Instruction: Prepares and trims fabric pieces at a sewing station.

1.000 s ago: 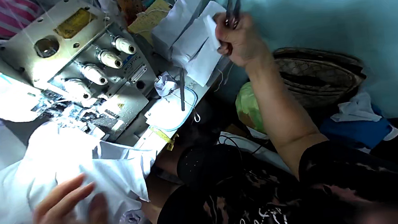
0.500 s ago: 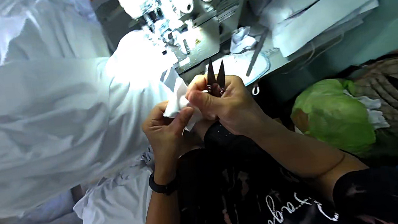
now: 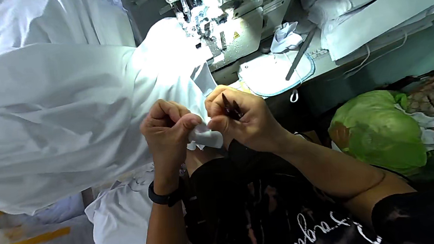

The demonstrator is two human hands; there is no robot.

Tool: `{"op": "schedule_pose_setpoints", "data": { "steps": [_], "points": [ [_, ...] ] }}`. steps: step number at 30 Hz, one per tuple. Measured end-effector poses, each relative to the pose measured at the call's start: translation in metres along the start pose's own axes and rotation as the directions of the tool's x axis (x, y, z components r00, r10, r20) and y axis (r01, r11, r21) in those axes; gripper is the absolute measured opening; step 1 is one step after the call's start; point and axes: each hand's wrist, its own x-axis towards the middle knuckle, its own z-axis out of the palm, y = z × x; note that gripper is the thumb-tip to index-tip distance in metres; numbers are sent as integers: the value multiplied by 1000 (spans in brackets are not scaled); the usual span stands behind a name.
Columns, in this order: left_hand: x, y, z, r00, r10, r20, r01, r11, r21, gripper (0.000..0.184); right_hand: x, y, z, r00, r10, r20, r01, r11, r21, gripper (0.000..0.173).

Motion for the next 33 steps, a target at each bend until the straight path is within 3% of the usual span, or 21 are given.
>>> {"op": "schedule_pose_setpoints", "data": {
  "steps": [4,7,11,14,16,22,26,28,33],
  "points": [
    [1,-2,8,998,-62,-1,62,995,-74,21,4,3,10,999,-31,-16,31,999,20,17],
    [-1,2,-2,993,-116,14,116,992,-39,22,6,7,4,999,42,-20,-40,994,101,14],
    [-11,5,-16,987,-153,-40,158,954,255,25,9,15,-10,990,94,-108,-72,979,191,10],
    [-18,3,-12,993,-113,-40,119,906,407,13,11,18,-14,992,84,-99,-57,968,244,9],
    [-21,1,-7,997,-81,3,70,879,471,17,12,19,-14,997,37,-67,-20,970,242,8],
    [-22,0,-5,999,-43,24,26,864,503,4,15,18,-16,997,-76,4,75,987,142,11],
    [-17,18,-19,995,-96,6,65,722,689,8,15,15,-30,995,101,19,-102,993,66,7],
    [-16,18,-19,989,-142,-27,121,710,694,5,15,13,-30,980,191,56,-193,980,53,4],
    [-18,16,-9,983,-181,-28,163,799,580,13,21,19,-31,995,90,34,-91,995,31,12]
  ]
}}
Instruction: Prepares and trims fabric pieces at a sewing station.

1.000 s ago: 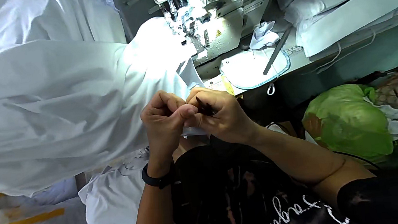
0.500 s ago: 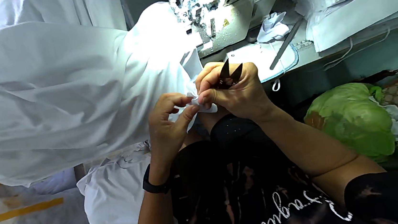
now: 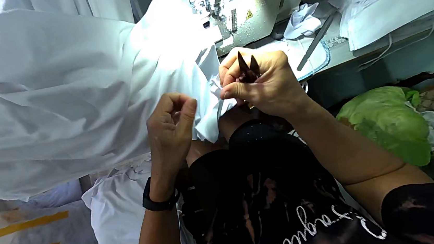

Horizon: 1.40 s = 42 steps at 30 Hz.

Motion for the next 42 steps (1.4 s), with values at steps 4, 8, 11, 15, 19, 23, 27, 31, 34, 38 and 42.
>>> {"op": "schedule_pose_setpoints", "data": {
  "steps": [4,8,11,15,19,23,27,31,34,38,42],
  "points": [
    [-6,-1,18,999,16,-42,-17,1000,-10,19,2,-1,-2,1000,26,7,-26,995,98,11],
    [-11,5,35,994,-62,-88,50,990,-129,17,0,-2,3,998,8,56,-16,989,146,12],
    [-13,12,41,993,-81,-83,50,943,-328,11,-3,-3,10,997,13,71,-30,969,245,12],
    [-16,7,38,988,-99,-115,48,923,-381,14,-4,-4,13,999,28,36,-38,957,287,13],
    [-16,2,24,983,-178,-49,134,872,-471,18,-4,-5,12,999,32,26,-37,970,239,15],
    [-17,5,25,975,-216,61,206,756,-621,11,-6,1,21,999,15,33,-24,952,304,15],
    [-20,6,31,956,-287,68,252,674,-694,13,-8,7,17,989,-93,112,58,957,283,14],
    [-22,4,34,958,-280,55,234,660,-714,11,-10,7,17,988,-86,126,58,976,209,24],
    [-20,1,37,955,-294,32,223,642,-733,9,-11,8,23,989,-101,105,80,979,185,38],
    [-19,-2,36,944,-330,22,242,644,-726,16,-14,11,29,986,-121,115,98,978,186,44],
    [-26,-7,39,980,-138,-145,59,892,-449,9,-20,9,32,1000,-27,-2,27,997,78,37]
  ]
}}
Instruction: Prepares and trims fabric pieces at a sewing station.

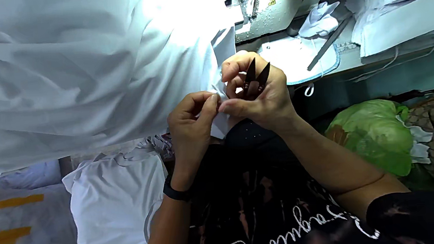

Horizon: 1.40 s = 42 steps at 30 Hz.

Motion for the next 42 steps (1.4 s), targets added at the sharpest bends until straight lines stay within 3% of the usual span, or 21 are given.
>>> {"op": "schedule_pose_setpoints", "data": {
  "steps": [3,4,6,9,13,15,17,23,27,30,32,34,35,37,39,40,42],
  "points": [
    [0,2,0,987,160,20,-161,977,141,9,-2,2,3,987,143,-78,-142,990,8,15],
    [0,3,1,989,149,18,-150,979,135,9,-2,4,6,975,207,-81,-198,975,103,7],
    [0,0,-3,996,82,22,-84,993,80,8,0,9,10,944,323,-59,-299,919,256,7],
    [-7,-10,-17,998,2,64,-4,1000,27,11,1,17,4,897,440,-51,-409,867,285,11],
    [-26,-19,-47,983,-74,170,48,988,150,9,7,25,-14,906,380,-185,-355,922,158,13],
    [-39,-32,-53,931,-206,302,116,950,290,8,6,27,-18,905,363,-220,-344,931,121,15],
    [-50,-54,-46,878,-328,350,151,881,448,11,5,30,-19,912,342,-228,-327,940,102,15],
    [-67,-131,-1,906,-382,179,177,728,662,22,-3,37,-13,920,329,-214,-318,944,86,16],
    [-43,-170,32,906,-393,158,140,629,765,35,-5,34,-16,920,331,-211,-323,944,72,15],
    [-40,-185,37,889,-435,142,158,583,797,32,-8,32,-15,932,331,-147,-328,944,42,13],
    [-38,-171,29,914,-373,158,194,746,636,27,-12,31,-17,950,310,-34,-310,951,-5,11],
    [-39,-146,15,941,-292,169,221,913,343,19,-17,31,-19,945,300,134,-293,954,-69,6],
    [-41,-129,7,929,-321,186,292,942,165,16,-20,32,-18,924,308,225,-292,951,-101,16],
    [-48,-92,-13,889,-401,220,445,869,-216,13,-28,34,-11,875,300,380,-273,954,-126,32],
    [-56,-65,-28,850,-481,214,519,694,-500,21,-33,40,-2,852,219,475,-228,973,-40,37],
    [-62,-58,-33,839,-500,212,520,627,-580,23,-34,42,2,843,189,503,-222,975,6,37],
    [-77,-50,-37,840,-499,212,510,594,-622,22,-37,43,9,838,154,524,-212,976,53,38]
  ]
}}
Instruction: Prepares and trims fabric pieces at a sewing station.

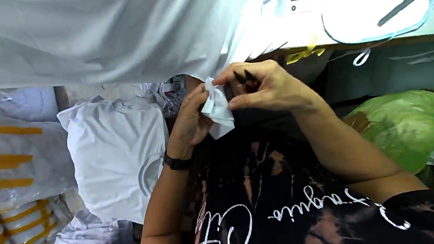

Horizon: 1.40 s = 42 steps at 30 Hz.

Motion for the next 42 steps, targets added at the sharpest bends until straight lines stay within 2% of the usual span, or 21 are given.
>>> {"op": "schedule_pose_setpoints", "data": {
  "steps": [5,10,14,16,20,23,26,29,31,33,35,36,37,40,42],
  "points": [
    [7,2,4,998,-60,26,60,998,8,22,3,-11,-5,999,-2,-43,1,1000,-8,45],
    [20,10,11,993,-116,30,114,991,69,21,6,-10,-17,998,-44,-53,36,988,-150,18],
    [24,19,14,988,-144,54,134,978,159,23,10,-9,-17,994,-97,-40,87,975,-206,15],
    [25,24,12,989,-124,78,106,973,207,24,11,-8,-17,993,-107,-42,96,974,-204,9],
    [22,34,10,991,-74,109,37,950,309,22,15,-8,-14,992,-118,-47,109,979,-172,10],
    [19,39,12,993,7,119,-56,910,412,32,17,-13,-12,990,-68,-125,47,985,-165,10],
    [23,44,6,967,126,221,-214,870,443,46,18,-22,-15,966,47,-253,-72,993,-88,10],
    [25,48,8,948,247,202,-316,812,491,20,19,-27,-21,962,48,-269,-77,992,-97,10],
    [28,48,14,924,350,153,-370,724,582,13,20,-30,-23,969,3,-246,-36,991,-130,8],
    [34,50,19,871,456,182,-458,621,636,10,22,-32,-26,969,-56,-239,12,983,-183,7],
    [38,59,24,810,515,280,-563,553,614,12,23,-34,-31,965,-93,-245,43,978,-203,34],
    [40,63,28,785,539,307,-599,532,598,15,24,-37,-34,964,-96,-248,53,983,-175,42],
    [42,66,32,760,565,322,-626,501,598,16,24,-39,-36,964,-99,-246,67,989,-135,42],
    [48,69,43,704,625,339,-663,405,630,16,27,-44,-36,960,-123,-252,105,991,-87,19],
    [50,70,49,696,638,330,-656,375,655,16,29,-44,-35,952,-139,-274,126,990,-63,6]
  ]
}}
